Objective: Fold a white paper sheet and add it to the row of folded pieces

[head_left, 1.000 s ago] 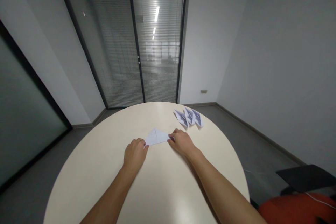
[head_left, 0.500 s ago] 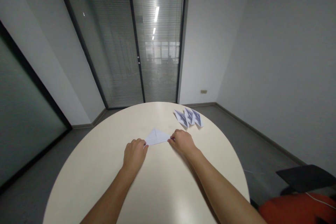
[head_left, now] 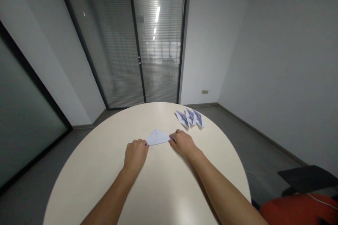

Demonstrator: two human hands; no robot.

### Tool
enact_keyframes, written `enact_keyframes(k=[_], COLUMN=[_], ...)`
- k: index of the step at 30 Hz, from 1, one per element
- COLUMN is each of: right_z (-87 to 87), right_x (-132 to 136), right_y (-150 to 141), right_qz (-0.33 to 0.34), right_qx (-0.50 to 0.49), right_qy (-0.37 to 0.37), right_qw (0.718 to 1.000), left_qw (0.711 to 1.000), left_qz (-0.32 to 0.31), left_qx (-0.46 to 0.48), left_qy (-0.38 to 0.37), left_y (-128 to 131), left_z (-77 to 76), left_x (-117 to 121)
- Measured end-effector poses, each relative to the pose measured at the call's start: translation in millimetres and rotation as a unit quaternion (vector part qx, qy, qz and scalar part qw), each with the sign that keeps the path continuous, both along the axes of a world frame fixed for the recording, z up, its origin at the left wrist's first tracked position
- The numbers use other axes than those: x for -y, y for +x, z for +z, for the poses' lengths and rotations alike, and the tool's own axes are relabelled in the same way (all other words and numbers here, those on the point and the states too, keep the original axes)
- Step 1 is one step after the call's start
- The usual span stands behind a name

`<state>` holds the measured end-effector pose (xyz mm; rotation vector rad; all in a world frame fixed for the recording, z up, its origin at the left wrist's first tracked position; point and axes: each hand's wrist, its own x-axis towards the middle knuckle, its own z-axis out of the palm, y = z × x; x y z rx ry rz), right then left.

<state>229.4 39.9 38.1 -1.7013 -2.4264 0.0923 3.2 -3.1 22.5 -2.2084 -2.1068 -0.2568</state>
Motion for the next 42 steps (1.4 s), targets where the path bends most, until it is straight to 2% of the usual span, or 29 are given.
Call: enact_keyframes(k=[14, 22, 34, 42], right_z=[-2.2, -3.0, -17.3, -12.8], right_x=[0, 0, -7, -4], right_y=[-1, -2, 0, -1], right_qz=[0.005, 0.023, 0.025, 0.019], right_qx=[-0.034, -0.017, -0.025, -0.045], right_qy=[0.008, 0.015, 0.038, 0.045], right_qw=[0.999, 0.999, 0.999, 0.998], left_qw=[1.0, 1.0, 0.999, 0.999], left_qz=[-0.007, -0.006, -0.006, -0.003], left_qx=[-0.021, -0.024, -0.03, -0.027], left_qy=[0.015, 0.018, 0.032, 0.026], left_y=[1, 2, 1, 3], left_z=[2.1, 3.5, 0.3, 2.5], left_x=[1, 2, 0, 0])
